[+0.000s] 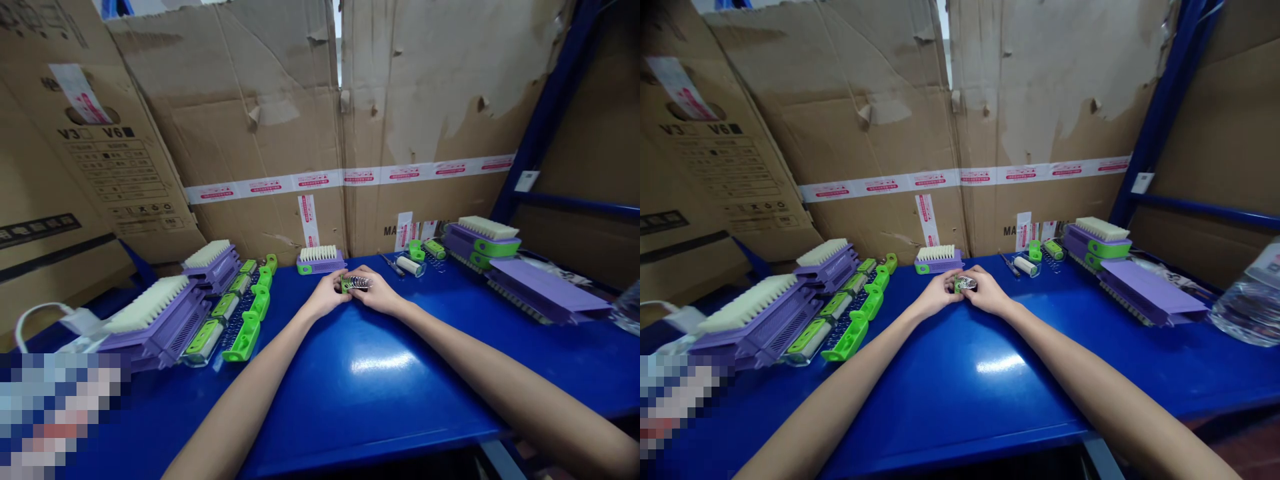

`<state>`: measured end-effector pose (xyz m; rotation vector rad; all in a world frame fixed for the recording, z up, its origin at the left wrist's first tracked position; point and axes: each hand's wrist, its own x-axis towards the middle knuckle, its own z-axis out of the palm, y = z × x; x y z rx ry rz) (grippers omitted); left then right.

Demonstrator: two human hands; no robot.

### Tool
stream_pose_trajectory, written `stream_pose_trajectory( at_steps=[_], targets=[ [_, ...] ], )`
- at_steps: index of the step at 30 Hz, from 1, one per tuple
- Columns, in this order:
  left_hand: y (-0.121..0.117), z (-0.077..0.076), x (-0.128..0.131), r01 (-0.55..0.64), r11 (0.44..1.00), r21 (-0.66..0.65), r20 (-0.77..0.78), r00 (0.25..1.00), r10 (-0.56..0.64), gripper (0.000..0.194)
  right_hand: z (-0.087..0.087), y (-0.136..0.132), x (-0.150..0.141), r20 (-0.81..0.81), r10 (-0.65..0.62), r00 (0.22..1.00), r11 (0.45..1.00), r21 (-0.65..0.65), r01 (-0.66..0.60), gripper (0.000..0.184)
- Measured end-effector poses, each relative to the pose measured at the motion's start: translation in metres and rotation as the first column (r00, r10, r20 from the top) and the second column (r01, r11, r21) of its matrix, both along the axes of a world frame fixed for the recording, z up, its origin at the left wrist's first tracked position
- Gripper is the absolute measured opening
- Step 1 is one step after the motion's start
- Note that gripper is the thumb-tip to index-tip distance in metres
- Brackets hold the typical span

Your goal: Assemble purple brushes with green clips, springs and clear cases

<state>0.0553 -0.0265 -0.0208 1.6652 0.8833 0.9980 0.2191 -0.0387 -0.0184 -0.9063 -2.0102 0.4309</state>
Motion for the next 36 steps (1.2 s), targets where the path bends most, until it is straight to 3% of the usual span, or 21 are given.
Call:
stream_pose_trajectory(
  at_steps=[8, 14, 17, 20, 22, 26, 29, 31, 33, 36],
  targets=[
    [0.000, -0.006, 0.003, -0.111, 0.984, 0.139, -0.112, 0.985, 0.127, 0.072, 0.006, -0.004, -0.004, -0.074, 0.011, 0.997, 0.995, -0.098, -0.018, 0.021],
    [-0.013, 0.004, 0.005, -0.092, 0.950, 0.298, -0.240, 0.956, 0.168, 0.053, 0.002, -0.002, 0.000, -0.191, -0.040, 0.981, 0.978, -0.208, -0.001, 0.027],
    [-0.023, 0.010, 0.009, -0.117, 0.878, 0.464, -0.379, 0.870, 0.316, 0.042, 0.001, -0.003, 0.002, -0.214, -0.054, 0.975, 0.975, -0.221, 0.006, 0.028],
    [-0.031, 0.014, 0.013, -0.098, 0.777, 0.622, -0.510, 0.702, 0.497, 0.037, 0.002, -0.005, 0.002, -0.235, -0.062, 0.970, 0.973, -0.232, 0.006, 0.028],
    [-0.034, 0.015, 0.015, -0.078, 0.738, 0.670, -0.547, 0.620, 0.562, 0.032, 0.003, -0.006, 0.001, -0.260, -0.064, 0.964, 0.965, -0.261, -0.006, 0.028],
    [-0.034, 0.014, 0.015, -0.115, 0.718, 0.686, -0.515, 0.620, 0.592, 0.028, 0.007, -0.009, -0.002, -0.398, -0.063, 0.915, 0.934, -0.347, -0.087, 0.028],
    [-0.032, 0.013, 0.012, -0.208, 0.689, 0.694, -0.420, 0.660, 0.622, 0.037, 0.011, -0.011, -0.004, -0.577, -0.116, 0.808, 0.884, -0.432, -0.181, 0.034],
    [-0.031, 0.012, 0.011, -0.259, 0.675, 0.691, -0.358, 0.689, 0.631, 0.042, 0.013, -0.013, -0.005, -0.685, -0.194, 0.703, 0.822, -0.505, -0.265, 0.033],
    [-0.030, 0.011, 0.010, -0.274, 0.686, 0.673, -0.312, 0.736, 0.600, 0.043, 0.015, -0.015, -0.007, -0.731, -0.264, 0.629, 0.724, -0.581, -0.372, 0.022],
    [-0.028, 0.010, 0.009, -0.236, 0.741, 0.629, -0.278, 0.821, 0.498, 0.044, 0.018, -0.019, -0.008, -0.731, -0.266, 0.629, 0.563, -0.647, -0.514, 0.016]
  ],
)
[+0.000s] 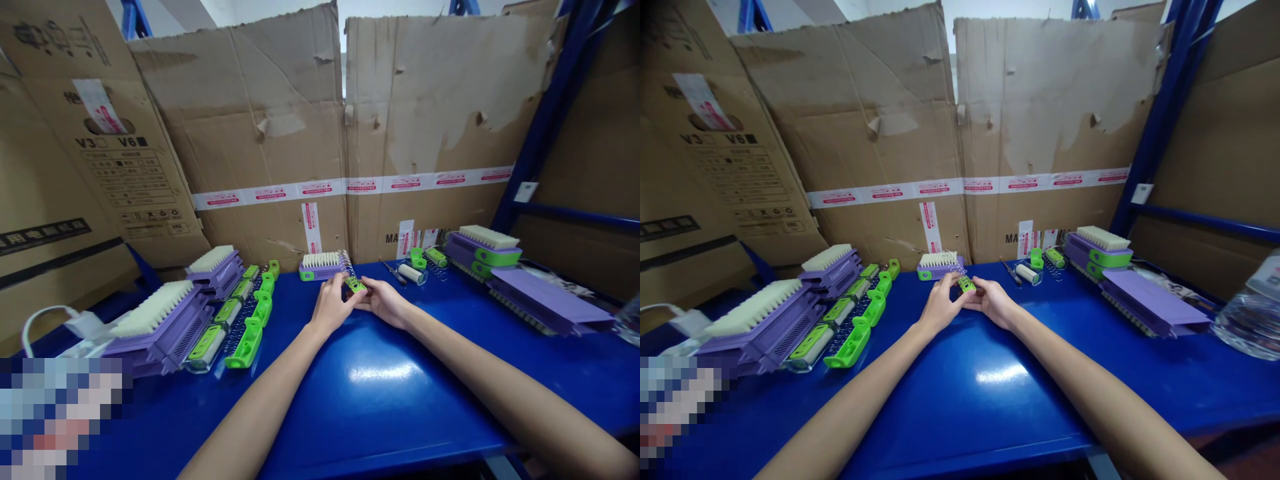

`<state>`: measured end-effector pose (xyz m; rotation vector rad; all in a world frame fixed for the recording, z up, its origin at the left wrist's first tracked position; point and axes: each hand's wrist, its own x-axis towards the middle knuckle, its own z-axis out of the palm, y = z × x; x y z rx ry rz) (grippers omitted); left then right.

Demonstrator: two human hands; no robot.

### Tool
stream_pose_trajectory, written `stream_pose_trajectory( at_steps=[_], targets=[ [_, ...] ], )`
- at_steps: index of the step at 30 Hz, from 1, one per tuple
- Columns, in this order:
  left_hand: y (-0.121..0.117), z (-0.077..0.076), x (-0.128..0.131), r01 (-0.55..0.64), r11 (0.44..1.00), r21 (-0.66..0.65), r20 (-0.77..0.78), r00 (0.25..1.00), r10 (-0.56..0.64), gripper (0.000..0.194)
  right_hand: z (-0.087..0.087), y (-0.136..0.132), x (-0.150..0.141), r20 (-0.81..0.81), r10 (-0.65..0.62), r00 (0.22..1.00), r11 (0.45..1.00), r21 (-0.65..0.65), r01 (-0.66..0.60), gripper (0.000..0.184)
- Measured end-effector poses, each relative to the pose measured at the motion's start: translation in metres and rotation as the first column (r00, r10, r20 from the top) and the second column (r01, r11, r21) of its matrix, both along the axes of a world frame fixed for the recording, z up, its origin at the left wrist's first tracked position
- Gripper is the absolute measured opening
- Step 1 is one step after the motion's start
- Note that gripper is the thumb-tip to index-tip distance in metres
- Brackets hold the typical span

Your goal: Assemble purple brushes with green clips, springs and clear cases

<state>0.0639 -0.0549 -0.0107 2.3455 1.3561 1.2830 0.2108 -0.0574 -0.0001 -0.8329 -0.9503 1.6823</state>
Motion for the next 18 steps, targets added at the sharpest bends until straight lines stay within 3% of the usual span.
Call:
stream_pose_trajectory(
  at_steps=[3, 8, 12, 15, 18],
  targets=[
    [0.001, -0.002, 0.000, 0.092, 0.995, -0.040, 0.019, 0.996, -0.092, 0.044, 0.003, -0.003, 0.000, 0.016, 0.052, 0.999, 0.998, 0.016, -0.052, 0.016],
    [0.003, -0.002, 0.001, 0.091, 0.995, -0.050, -0.031, 0.995, -0.092, 0.043, 0.005, 0.000, 0.007, 0.046, -0.065, 0.997, 0.996, 0.067, 0.062, 0.015],
    [0.012, -0.001, -0.011, 0.003, 1.000, 0.013, -0.185, 0.983, 0.000, 0.047, 0.005, 0.004, 0.013, -0.036, -0.111, 0.993, 0.992, 0.049, 0.113, 0.021],
    [0.022, -0.002, -0.030, -0.149, 0.986, 0.078, -0.341, 0.925, 0.167, 0.049, 0.006, 0.006, 0.016, -0.054, -0.165, 0.985, 0.986, 0.024, 0.166, 0.022],
    [0.031, -0.004, -0.046, -0.293, 0.955, 0.055, -0.397, 0.871, 0.290, 0.051, 0.006, 0.007, 0.019, -0.051, -0.245, 0.968, 0.969, 0.013, 0.246, 0.020]
  ],
)
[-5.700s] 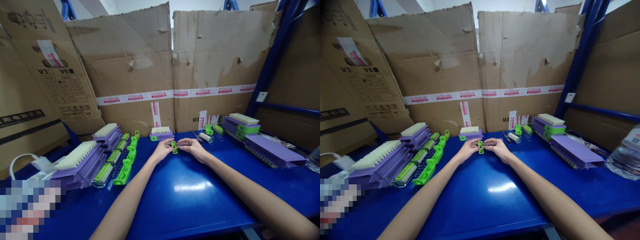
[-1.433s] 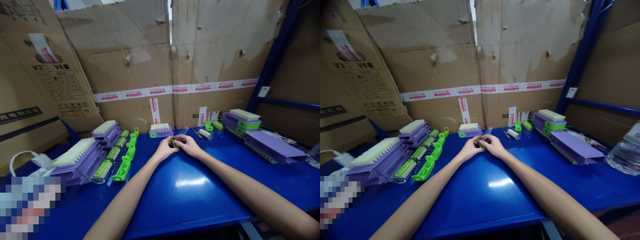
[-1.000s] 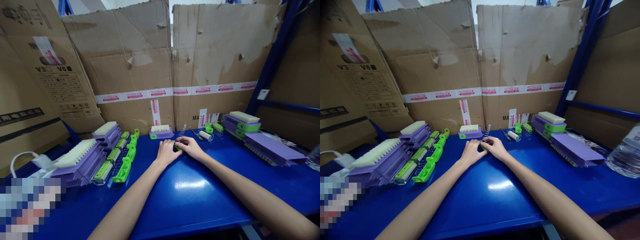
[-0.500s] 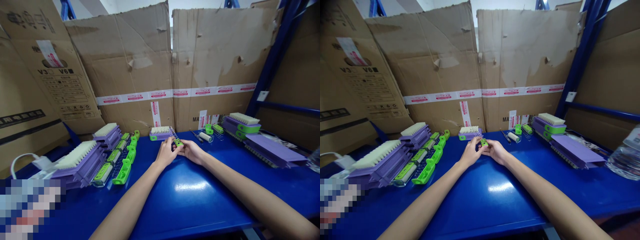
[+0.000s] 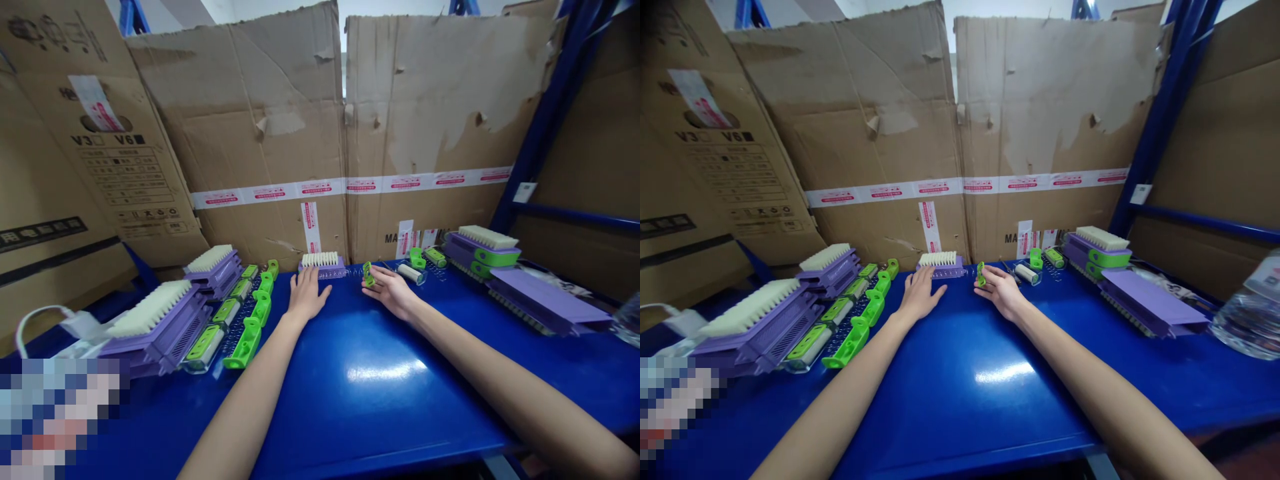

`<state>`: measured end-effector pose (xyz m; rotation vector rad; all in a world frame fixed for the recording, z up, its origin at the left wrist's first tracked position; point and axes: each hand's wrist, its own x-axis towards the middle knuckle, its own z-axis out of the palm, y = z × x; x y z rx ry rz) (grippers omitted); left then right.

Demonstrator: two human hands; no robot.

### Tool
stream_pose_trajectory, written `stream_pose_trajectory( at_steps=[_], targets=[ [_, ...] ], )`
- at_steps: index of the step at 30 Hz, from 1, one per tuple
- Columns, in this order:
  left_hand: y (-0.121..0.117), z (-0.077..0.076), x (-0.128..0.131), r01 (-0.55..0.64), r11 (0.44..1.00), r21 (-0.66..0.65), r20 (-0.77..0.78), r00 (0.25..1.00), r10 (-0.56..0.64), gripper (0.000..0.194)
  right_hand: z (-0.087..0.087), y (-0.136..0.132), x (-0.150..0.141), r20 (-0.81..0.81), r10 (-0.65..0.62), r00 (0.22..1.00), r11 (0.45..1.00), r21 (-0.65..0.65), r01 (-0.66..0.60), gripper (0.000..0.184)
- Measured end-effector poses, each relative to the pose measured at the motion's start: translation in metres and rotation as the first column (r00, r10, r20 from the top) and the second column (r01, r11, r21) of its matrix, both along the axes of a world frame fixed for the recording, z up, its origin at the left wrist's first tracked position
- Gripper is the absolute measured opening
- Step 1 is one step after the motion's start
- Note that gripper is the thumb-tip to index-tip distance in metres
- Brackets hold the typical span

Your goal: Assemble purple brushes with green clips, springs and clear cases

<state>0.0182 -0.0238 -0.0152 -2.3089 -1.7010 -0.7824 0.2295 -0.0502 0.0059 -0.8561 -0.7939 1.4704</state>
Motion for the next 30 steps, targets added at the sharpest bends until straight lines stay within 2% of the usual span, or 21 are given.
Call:
stream_pose_trajectory(
  at_steps=[3, 6, 12, 16, 22, 30],
  targets=[
    [0.003, 0.000, -0.004, -0.033, 0.999, -0.041, -0.045, 0.999, 0.031, 0.052, -0.001, 0.002, 0.003, 0.007, -0.087, 0.996, 0.996, 0.007, 0.087, 0.019],
    [0.001, 0.002, -0.002, -0.034, 0.999, -0.006, -0.087, 0.996, 0.034, 0.051, -0.004, 0.005, 0.005, 0.039, -0.194, 0.980, 0.981, 0.015, 0.194, 0.022],
    [-0.003, 0.005, 0.001, -0.046, 0.997, 0.064, -0.147, 0.988, 0.055, 0.049, -0.013, 0.014, 0.009, 0.145, -0.425, 0.894, 0.905, 0.053, 0.421, 0.030],
    [-0.005, 0.006, 0.002, -0.070, 0.995, 0.069, -0.153, 0.985, 0.080, 0.045, -0.016, 0.018, 0.011, 0.203, -0.509, 0.837, 0.861, 0.102, 0.499, 0.035],
    [-0.007, 0.006, 0.003, -0.079, 0.996, 0.049, -0.145, 0.986, 0.085, 0.037, -0.014, 0.014, 0.007, 0.223, -0.475, 0.851, 0.878, 0.051, 0.476, 0.031],
    [-0.010, 0.005, 0.002, -0.022, 0.997, 0.068, -0.131, 0.991, 0.031, 0.035, -0.019, 0.012, 0.004, 0.201, -0.329, 0.923, 0.942, 0.000, 0.336, 0.032]
  ],
)
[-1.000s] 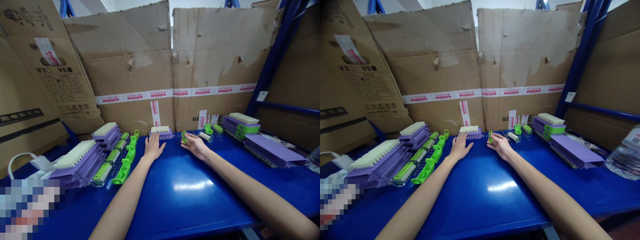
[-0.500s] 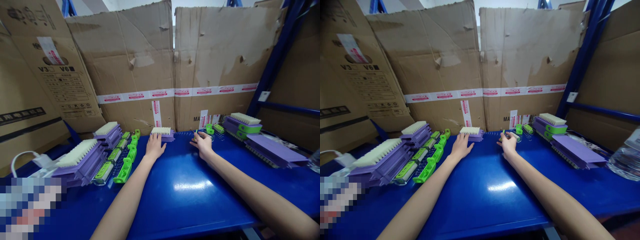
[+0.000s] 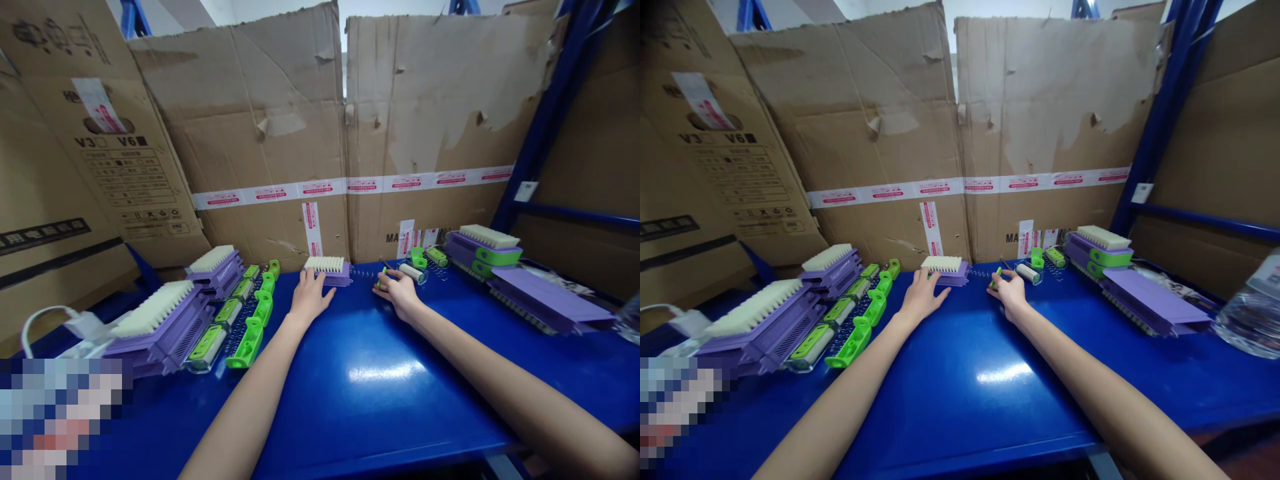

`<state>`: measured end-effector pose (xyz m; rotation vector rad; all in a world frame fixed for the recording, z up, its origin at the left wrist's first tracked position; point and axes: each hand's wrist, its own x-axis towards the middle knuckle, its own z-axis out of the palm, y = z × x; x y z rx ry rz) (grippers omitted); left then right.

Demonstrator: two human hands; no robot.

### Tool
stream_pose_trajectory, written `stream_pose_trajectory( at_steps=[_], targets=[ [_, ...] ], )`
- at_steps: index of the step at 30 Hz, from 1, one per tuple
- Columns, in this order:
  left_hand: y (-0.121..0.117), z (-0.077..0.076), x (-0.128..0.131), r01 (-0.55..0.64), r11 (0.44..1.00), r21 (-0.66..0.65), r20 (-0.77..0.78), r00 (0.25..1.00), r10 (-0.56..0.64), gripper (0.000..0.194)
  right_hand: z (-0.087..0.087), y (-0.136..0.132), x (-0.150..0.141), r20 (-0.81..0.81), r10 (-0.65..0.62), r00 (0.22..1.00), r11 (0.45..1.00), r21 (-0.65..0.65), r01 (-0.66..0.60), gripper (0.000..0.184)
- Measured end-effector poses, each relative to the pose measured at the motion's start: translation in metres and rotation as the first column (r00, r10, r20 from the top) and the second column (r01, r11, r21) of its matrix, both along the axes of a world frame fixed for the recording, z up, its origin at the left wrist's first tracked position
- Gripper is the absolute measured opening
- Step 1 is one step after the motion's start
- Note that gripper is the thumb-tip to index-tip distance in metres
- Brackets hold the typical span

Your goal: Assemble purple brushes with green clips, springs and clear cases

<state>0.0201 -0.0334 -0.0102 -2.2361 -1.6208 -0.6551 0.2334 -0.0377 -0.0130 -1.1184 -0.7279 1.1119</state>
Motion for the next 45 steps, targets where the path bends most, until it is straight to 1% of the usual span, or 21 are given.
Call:
stream_pose_trajectory(
  at_steps=[3, 6, 9, 12, 14, 16, 18, 21, 23, 25, 26, 28, 29, 31, 32, 35, 38, 41, 43, 45],
  targets=[
    [-0.003, 0.001, 0.004, 0.061, 0.998, -0.004, 0.004, 0.998, -0.061, 0.033, 0.001, -0.002, -0.001, 0.029, 0.048, 0.998, 0.999, -0.024, -0.048, 0.032],
    [-0.006, 0.001, 0.009, 0.147, 0.989, 0.005, 0.015, 0.989, -0.147, 0.030, 0.003, -0.003, -0.004, 0.053, 0.071, 0.996, 0.996, -0.054, -0.068, 0.029],
    [-0.010, 0.003, 0.013, 0.210, 0.978, 0.014, -0.040, 0.977, -0.210, 0.029, 0.004, -0.004, -0.005, 0.040, 0.083, 0.996, 0.995, -0.062, -0.080, 0.030],
    [-0.012, 0.005, 0.014, 0.232, 0.972, 0.029, -0.107, 0.968, -0.228, 0.029, 0.005, -0.004, -0.005, 0.050, 0.076, 0.996, 0.996, -0.055, -0.073, 0.032],
    [-0.013, 0.006, 0.015, 0.239, 0.970, 0.037, -0.144, 0.962, -0.231, 0.027, 0.008, -0.006, -0.004, 0.078, 0.072, 0.994, 0.996, -0.066, -0.067, 0.028],
    [-0.014, 0.008, 0.016, 0.255, 0.966, 0.045, -0.167, 0.955, -0.245, 0.025, 0.012, -0.008, -0.004, 0.109, 0.098, 0.989, 0.992, -0.090, -0.088, 0.022],
    [-0.015, 0.011, 0.018, 0.284, 0.958, 0.050, -0.128, 0.953, -0.276, 0.028, 0.016, -0.010, -0.004, 0.144, 0.156, 0.977, 0.983, -0.115, -0.140, 0.018],
    [-0.017, 0.016, 0.019, 0.311, 0.947, 0.084, 0.000, 0.950, -0.312, 0.037, 0.019, -0.012, -0.005, 0.214, 0.244, 0.946, 0.968, -0.119, -0.223, 0.018],
    [-0.017, 0.020, 0.018, 0.283, 0.949, 0.137, 0.015, 0.958, -0.288, 0.044, 0.019, -0.012, -0.006, 0.272, 0.267, 0.925, 0.963, -0.110, -0.245, 0.019],
    [-0.016, 0.022, 0.014, 0.216, 0.961, 0.175, -0.020, 0.976, -0.216, 0.058, 0.019, -0.012, -0.006, 0.320, 0.277, 0.906, 0.961, -0.105, -0.256, 0.021],
    [-0.015, 0.023, 0.011, 0.176, 0.970, 0.167, -0.034, 0.984, -0.173, 0.067, 0.018, -0.012, -0.006, 0.337, 0.285, 0.897, 0.958, -0.108, -0.264, 0.021],
    [-0.012, 0.023, 0.007, 0.110, 0.990, 0.088, -0.039, 0.994, -0.107, 0.079, 0.018, -0.011, -0.005, 0.351, 0.306, 0.885, 0.952, -0.116, -0.283, 0.022],
    [-0.010, 0.023, 0.005, 0.092, 0.995, 0.036, -0.035, 0.995, -0.091, 0.080, 0.018, -0.011, -0.005, 0.350, 0.308, 0.885, 0.951, -0.118, -0.284, 0.022],
    [-0.009, 0.023, 0.002, 0.083, 0.996, -0.037, -0.012, 0.996, -0.084, 0.076, 0.018, -0.011, -0.004, 0.334, 0.289, 0.897, 0.957, -0.111, -0.266, 0.026],
    [-0.009, 0.023, 0.002, 0.088, 0.995, -0.047, 0.006, 0.996, -0.087, 0.073, 0.018, -0.012, -0.004, 0.322, 0.272, 0.907, 0.962, -0.102, -0.252, 0.028],
    [-0.010, 0.021, 0.003, 0.096, 0.995, -0.023, 0.077, 0.993, -0.094, 0.065, 0.018, -0.012, -0.005, 0.292, 0.223, 0.930, 0.975, -0.069, -0.212, 0.033],
    [-0.009, 0.017, 0.006, 0.110, 0.994, 0.027, 0.137, 0.984, -0.112, 0.060, 0.017, -0.013, -0.007, 0.275, 0.188, 0.943, 0.982, -0.051, -0.181, 0.034],
    [-0.007, 0.011, 0.007, 0.159, 0.979, 0.126, 0.166, 0.970, -0.179, 0.059, 0.016, -0.012, -0.009, 0.251, 0.149, 0.957, 0.989, -0.024, -0.148, 0.035],
    [-0.005, 0.007, 0.008, 0.223, 0.951, 0.215, 0.159, 0.952, -0.260, 0.059, 0.016, -0.012, -0.009, 0.229, 0.103, 0.968, 0.994, 0.022, -0.111, 0.036],
    [-0.004, 0.004, 0.010, 0.294, 0.908, 0.298, 0.132, 0.929, -0.345, 0.061, 0.015, -0.011, -0.008, 0.224, 0.076, 0.972, 0.993, 0.075, -0.095, 0.037]
  ],
)
